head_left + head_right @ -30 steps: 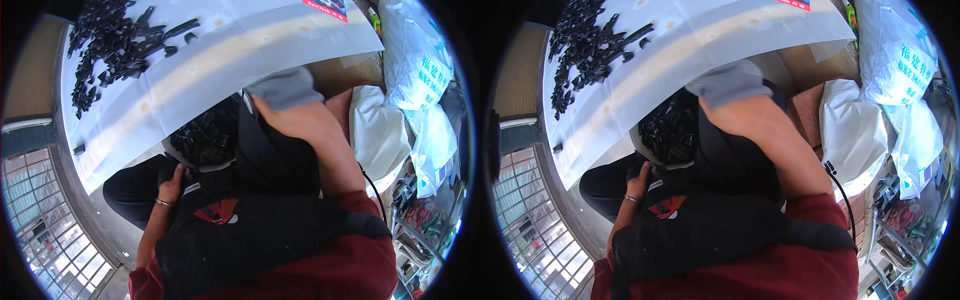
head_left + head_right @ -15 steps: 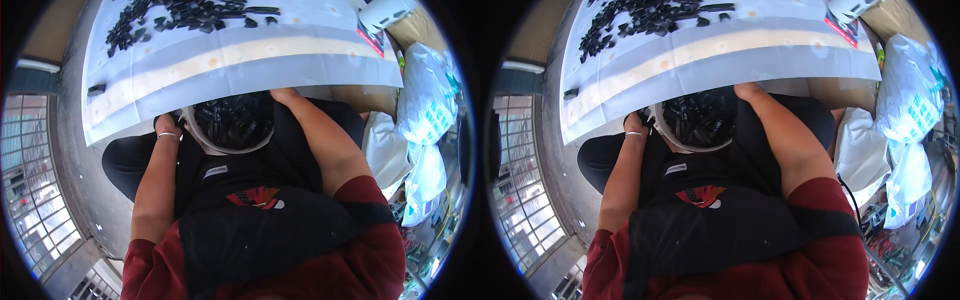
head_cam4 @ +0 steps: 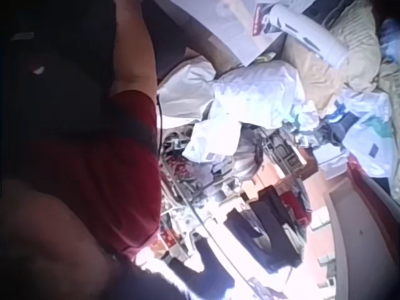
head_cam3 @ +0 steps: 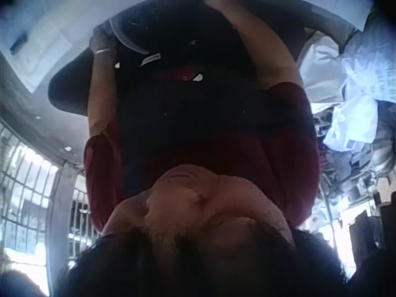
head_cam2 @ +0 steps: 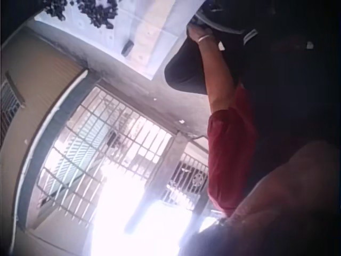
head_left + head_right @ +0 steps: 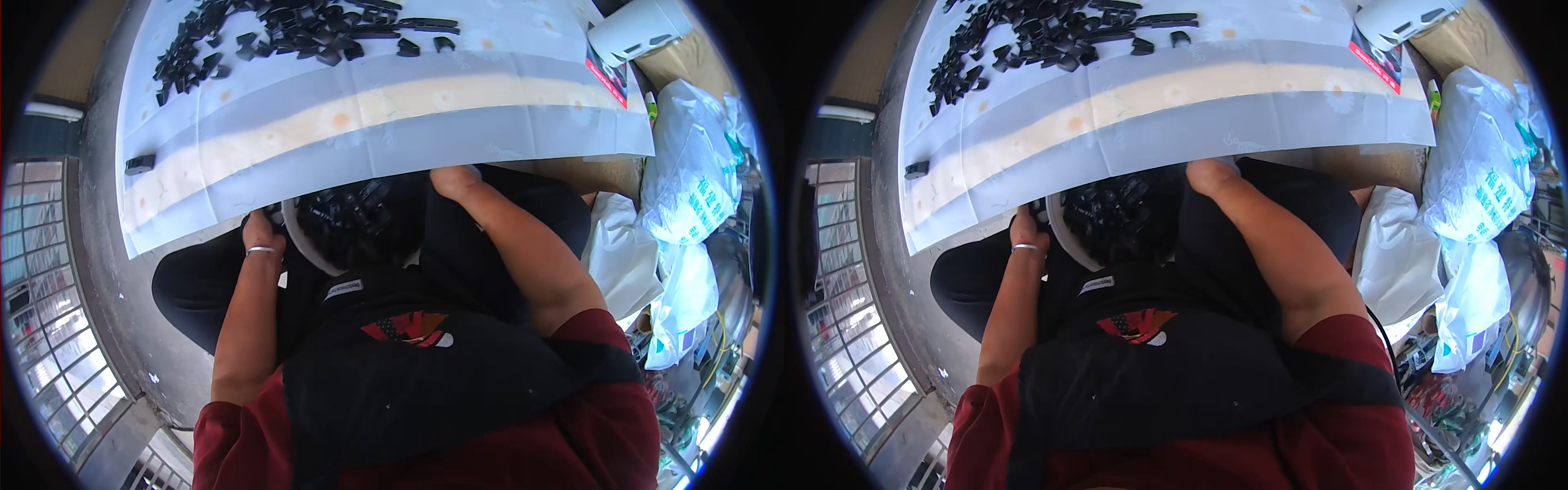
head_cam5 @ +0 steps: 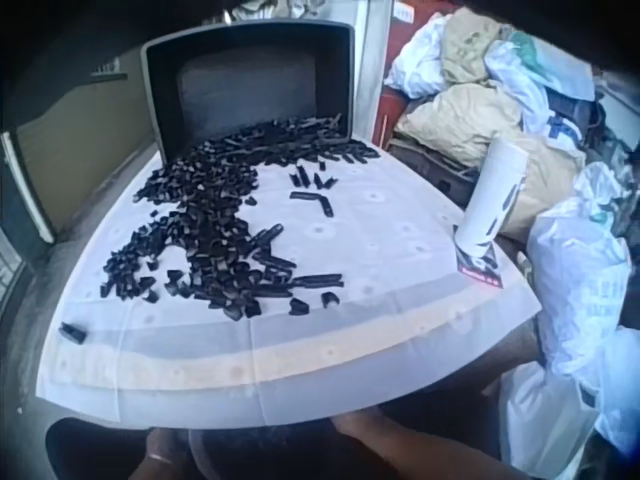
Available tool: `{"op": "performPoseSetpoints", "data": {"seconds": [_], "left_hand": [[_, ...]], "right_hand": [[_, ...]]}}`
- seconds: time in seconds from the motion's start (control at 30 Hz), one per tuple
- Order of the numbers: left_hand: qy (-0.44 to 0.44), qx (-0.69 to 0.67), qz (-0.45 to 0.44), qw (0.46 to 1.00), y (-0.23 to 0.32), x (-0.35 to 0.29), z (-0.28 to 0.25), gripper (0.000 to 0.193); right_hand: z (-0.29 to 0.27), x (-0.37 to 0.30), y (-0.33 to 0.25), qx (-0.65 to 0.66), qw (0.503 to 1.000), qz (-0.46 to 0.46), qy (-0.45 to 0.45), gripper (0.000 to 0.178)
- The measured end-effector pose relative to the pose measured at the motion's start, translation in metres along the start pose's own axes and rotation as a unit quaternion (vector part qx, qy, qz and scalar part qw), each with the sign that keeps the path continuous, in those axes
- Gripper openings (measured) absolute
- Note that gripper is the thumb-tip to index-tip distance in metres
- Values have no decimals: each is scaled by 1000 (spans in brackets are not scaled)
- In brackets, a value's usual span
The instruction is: Sorting and packaging small black plastic components into bags at a workstation.
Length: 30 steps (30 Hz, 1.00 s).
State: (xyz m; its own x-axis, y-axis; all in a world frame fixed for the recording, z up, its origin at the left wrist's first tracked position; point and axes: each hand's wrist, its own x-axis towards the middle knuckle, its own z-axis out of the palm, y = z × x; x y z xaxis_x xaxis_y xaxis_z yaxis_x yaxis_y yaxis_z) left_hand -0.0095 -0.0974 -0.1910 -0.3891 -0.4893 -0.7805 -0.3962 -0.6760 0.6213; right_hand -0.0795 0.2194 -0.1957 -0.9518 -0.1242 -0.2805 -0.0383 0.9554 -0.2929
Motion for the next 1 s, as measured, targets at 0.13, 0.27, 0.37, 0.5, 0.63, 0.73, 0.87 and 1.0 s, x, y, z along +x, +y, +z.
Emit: {"op": "performPoseSetpoints", "data": {"seconds": [0.13,0.27,0.37,0.5,0.63,0.73,0.87,1.0], "left_hand": [[-28,8,23,999,10,0,-22,36],[-26,30,61,997,8,25,-36,31],[27,120,126,984,12,23,-38,34],[66,283,171,942,24,-42,-2,38],[-160,564,480,652,13,-88,-11,32],[-270,521,434,683,4,-140,6,26],[-323,500,452,664,-1,-153,13,26],[-306,428,417,742,4,-157,20,23]], "right_hand": [[19,4,-12,-83,993,7,-82,38],[-1,-25,-38,160,986,33,0,29],[-41,-46,-68,57,994,-66,-62,16],[-33,-102,-76,101,947,-291,93,17],[-35,-106,-100,165,881,-368,248,21],[-38,-106,-101,208,886,-378,170,20],[-56,-101,-100,211,899,-384,-1,21],[-70,-97,-93,166,926,-318,-116,24]]}}
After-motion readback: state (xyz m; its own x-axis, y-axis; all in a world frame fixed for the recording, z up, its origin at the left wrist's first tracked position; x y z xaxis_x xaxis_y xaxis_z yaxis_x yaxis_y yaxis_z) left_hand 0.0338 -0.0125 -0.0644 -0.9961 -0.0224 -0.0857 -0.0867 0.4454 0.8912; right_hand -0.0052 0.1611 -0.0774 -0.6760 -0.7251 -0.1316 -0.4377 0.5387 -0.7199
